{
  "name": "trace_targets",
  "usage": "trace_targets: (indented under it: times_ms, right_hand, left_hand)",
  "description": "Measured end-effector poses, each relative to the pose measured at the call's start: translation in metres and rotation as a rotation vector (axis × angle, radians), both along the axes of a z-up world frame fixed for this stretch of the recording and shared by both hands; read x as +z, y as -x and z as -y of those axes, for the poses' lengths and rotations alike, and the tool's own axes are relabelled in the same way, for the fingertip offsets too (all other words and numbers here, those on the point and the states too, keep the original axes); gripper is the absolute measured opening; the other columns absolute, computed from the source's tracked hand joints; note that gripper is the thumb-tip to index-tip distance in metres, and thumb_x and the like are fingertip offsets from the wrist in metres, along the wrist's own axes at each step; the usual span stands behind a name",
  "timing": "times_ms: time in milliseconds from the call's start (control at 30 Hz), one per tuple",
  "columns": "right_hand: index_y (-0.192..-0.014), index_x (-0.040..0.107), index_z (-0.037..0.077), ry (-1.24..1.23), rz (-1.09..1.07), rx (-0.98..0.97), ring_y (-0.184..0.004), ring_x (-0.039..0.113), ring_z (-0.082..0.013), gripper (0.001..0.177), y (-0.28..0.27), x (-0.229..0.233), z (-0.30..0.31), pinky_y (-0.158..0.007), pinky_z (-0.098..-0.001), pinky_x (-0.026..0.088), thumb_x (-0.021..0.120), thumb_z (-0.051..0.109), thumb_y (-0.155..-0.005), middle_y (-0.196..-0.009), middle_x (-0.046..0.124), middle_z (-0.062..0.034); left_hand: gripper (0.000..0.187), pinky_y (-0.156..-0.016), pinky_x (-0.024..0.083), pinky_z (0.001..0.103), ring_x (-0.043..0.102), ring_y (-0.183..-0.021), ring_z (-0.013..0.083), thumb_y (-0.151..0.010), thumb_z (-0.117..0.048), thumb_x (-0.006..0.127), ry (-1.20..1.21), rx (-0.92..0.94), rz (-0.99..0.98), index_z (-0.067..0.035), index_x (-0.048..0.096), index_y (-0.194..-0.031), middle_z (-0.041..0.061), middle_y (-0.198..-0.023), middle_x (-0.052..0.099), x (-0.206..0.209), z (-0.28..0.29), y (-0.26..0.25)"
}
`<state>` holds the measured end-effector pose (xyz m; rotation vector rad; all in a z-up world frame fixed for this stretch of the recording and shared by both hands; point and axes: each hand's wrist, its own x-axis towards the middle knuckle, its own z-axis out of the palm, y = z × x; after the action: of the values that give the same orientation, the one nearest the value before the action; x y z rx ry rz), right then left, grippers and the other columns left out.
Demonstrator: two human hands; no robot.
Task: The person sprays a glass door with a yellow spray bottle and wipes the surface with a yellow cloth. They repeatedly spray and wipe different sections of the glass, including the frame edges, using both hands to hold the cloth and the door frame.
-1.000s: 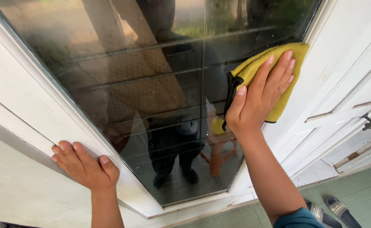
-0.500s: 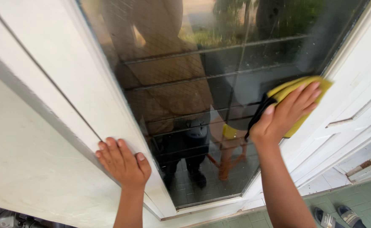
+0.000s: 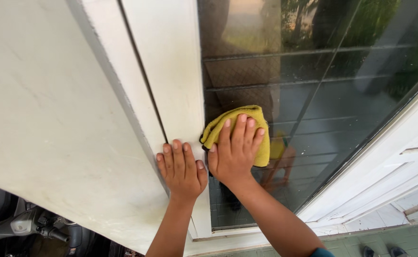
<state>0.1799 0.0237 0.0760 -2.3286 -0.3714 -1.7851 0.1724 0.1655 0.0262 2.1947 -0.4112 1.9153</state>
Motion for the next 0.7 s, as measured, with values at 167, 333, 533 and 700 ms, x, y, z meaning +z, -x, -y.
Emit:
trace_targets:
  times_ms: [167, 333, 533, 700]
  right_hand:
    - [-0.161, 0.029, 0.001, 0.024, 0.042, -0.037, -0.159, 0.01, -0.0416, 0.064, -0.013, -0.01, 0.045, -0.129, -0.0614, 0.002, 0.031, 0.04, -0.11, -0.169, 0.018, -0.0243]
    - [-0.17, 0.007, 0.01, -0.397, 0.072, -0.091, -0.161, 0.0, -0.0329, 0.063, -0.01, 0.014, 0.111, -0.129, -0.0513, -0.004, 0.021, 0.045, -0.119, -0.175, 0.001, -0.0138]
    - [-0.169, 0.004, 0.005, -0.458, 0.038, -0.097, -0.162, -0.003, -0.0341, 0.069, -0.013, 0.005, 0.055, -0.133, -0.0544, -0.003, 0.02, 0.043, -0.113, -0.173, -0.004, -0.0151]
    - [-0.161, 0.027, -0.003, -0.118, -0.015, 0.002, -0.16, 0.005, -0.0458, 0.062, 0.007, 0.013, -0.016, -0.128, -0.0638, 0.0, 0.038, 0.028, -0.108, -0.169, 0.012, -0.0277]
  left_hand:
    - [0.051, -0.13, 0.014, 0.053, 0.026, -0.156, 0.0372, -0.11, -0.022, 0.036, -0.011, 0.001, 0.007, 0.005, 0.046, -0.152, 0.022, -0.161, 0.038, 0.0, -0.002, 0.001]
    - [0.051, -0.13, 0.013, 0.053, 0.024, -0.156, 0.0364, -0.11, -0.022, 0.036, -0.014, 0.0, 0.027, 0.005, 0.046, -0.152, 0.021, -0.162, 0.037, 0.0, -0.002, -0.001]
    - [0.05, -0.13, 0.014, 0.053, 0.025, -0.156, 0.0366, -0.11, -0.022, 0.037, -0.014, -0.006, 0.016, 0.005, 0.047, -0.151, 0.021, -0.161, 0.039, 0.0, -0.004, 0.0]
    - [0.049, -0.129, 0.015, 0.053, 0.029, -0.154, 0.0373, -0.109, -0.021, 0.04, -0.012, -0.021, -0.013, 0.005, 0.05, -0.149, 0.021, -0.16, 0.042, 0.001, -0.006, 0.005]
